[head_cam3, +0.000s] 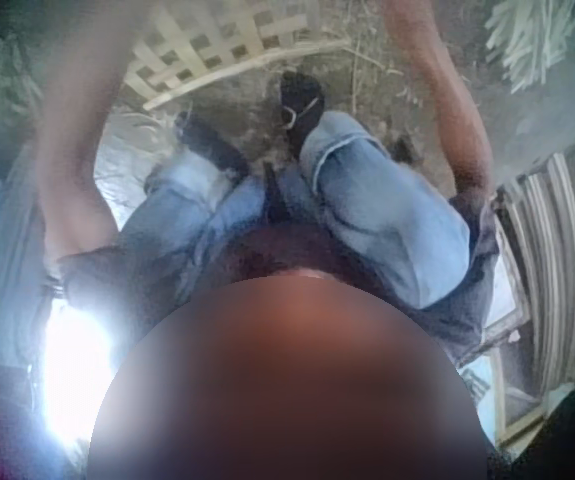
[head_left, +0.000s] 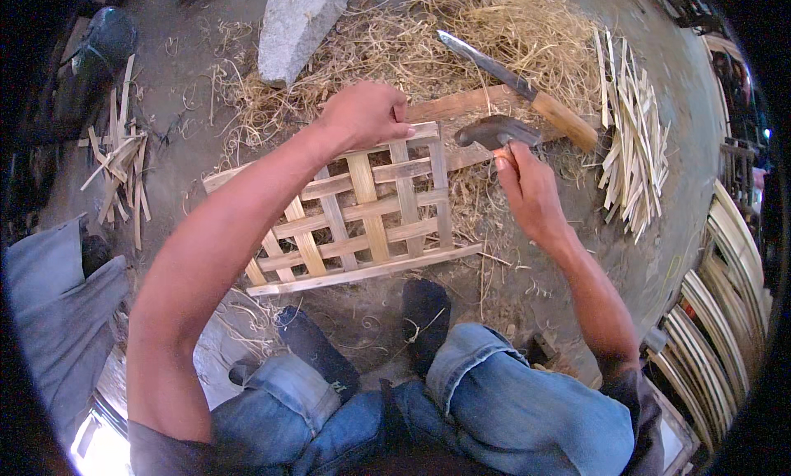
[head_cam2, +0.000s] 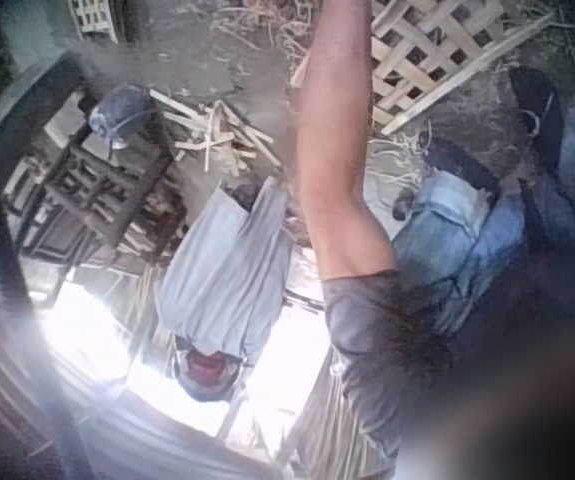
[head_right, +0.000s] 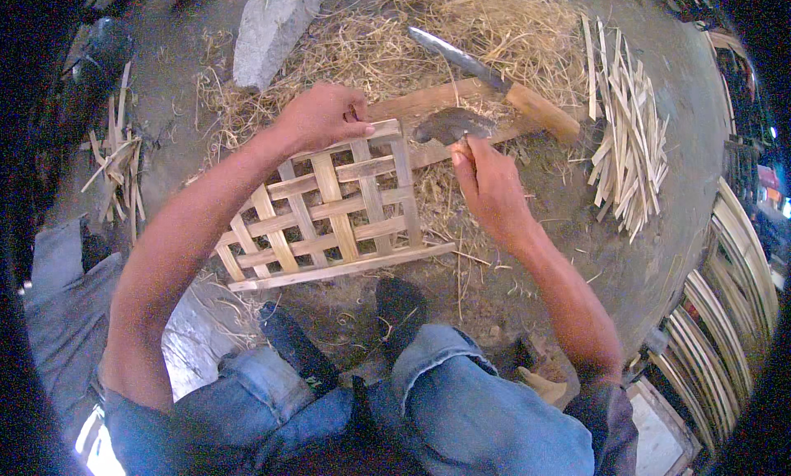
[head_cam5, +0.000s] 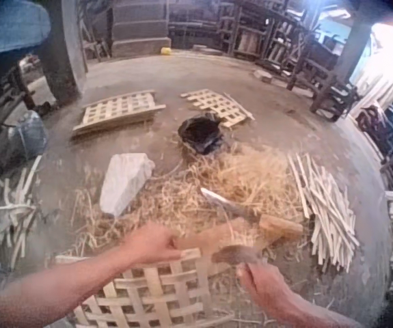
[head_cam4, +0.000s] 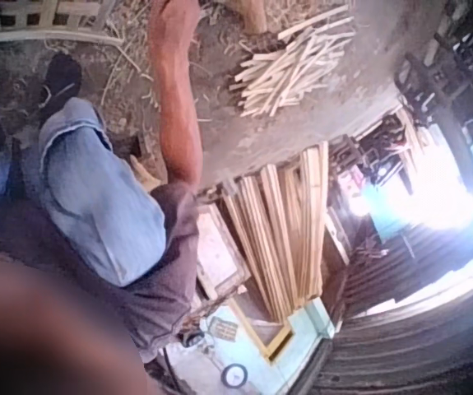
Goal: The person weaves thin wooden strips into a rectangular lattice mat, using a hammer to tap the strips into place and a knife to trim excess material. The person flips the mat to work on both sides and secures the edges.
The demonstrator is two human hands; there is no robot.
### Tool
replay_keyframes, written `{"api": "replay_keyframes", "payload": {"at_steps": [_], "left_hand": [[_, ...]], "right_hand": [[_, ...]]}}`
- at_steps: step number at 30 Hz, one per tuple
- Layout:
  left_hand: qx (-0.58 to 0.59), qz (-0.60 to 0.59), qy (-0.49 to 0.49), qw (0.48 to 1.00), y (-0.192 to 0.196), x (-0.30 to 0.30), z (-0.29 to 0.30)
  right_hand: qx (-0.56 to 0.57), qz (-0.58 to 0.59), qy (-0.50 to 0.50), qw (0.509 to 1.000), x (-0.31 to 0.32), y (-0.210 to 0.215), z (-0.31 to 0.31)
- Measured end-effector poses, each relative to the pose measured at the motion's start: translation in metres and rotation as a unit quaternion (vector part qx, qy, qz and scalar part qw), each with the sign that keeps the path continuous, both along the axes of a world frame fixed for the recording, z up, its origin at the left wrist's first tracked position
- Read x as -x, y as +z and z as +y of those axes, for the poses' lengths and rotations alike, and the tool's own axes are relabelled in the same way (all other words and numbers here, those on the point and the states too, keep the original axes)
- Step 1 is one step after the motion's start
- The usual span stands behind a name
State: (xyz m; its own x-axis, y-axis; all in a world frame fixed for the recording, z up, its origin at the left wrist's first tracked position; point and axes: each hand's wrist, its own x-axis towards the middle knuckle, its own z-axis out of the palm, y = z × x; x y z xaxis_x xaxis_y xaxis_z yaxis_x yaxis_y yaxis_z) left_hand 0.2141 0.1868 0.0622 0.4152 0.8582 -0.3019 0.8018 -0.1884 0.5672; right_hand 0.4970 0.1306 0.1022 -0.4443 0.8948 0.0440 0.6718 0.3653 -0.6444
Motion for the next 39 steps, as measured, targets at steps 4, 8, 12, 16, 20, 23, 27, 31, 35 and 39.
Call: {"api": "replay_keyframes", "payload": {"at_steps": [4, 8, 12, 16, 20, 23, 27, 31, 35, 39], "left_hand": [[-0.012, 0.027, 0.023, 0.999, -0.008, -0.006, -0.002], [-0.049, 0.058, 0.013, 0.997, -0.005, -0.008, 0.001], [0.035, 0.075, 0.013, 0.996, -0.008, -0.006, 0.015], [0.054, 0.079, 0.033, 0.995, -0.012, -0.005, 0.017], [0.053, 0.042, 0.063, 0.996, -0.008, -0.008, 0.011], [0.045, 0.049, 0.072, 0.995, -0.012, -0.004, 0.007], [0.054, 0.063, 0.070, 0.994, -0.010, -0.005, 0.010], [0.054, 0.068, 0.069, 0.994, -0.010, -0.005, 0.010], [0.049, 0.071, 0.062, 0.994, -0.012, -0.008, 0.013], [0.041, 0.072, 0.061, 0.995, -0.009, -0.004, 0.010]], "right_hand": [[0.224, 0.085, -0.160, 0.958, 0.006, -0.026, -0.005], [0.365, 0.229, -0.249, 0.867, 0.018, -0.037, -0.015], [0.404, 0.296, -0.291, 0.815, 0.033, -0.036, -0.013], [0.397, 0.347, -0.336, 0.780, 0.048, -0.039, -0.011], [0.381, 0.335, -0.331, 0.796, 0.059, -0.051, -0.015], [0.415, 0.362, -0.342, 0.762, 0.064, -0.045, -0.013], [0.374, 0.321, -0.355, 0.794, 0.067, -0.041, -0.016], [0.357, 0.385, -0.386, 0.758, 0.070, -0.042, -0.020], [0.397, 0.284, -0.304, 0.818, 0.061, -0.054, -0.020], [0.352, 0.338, -0.356, 0.797, 0.070, -0.042, -0.020]]}}
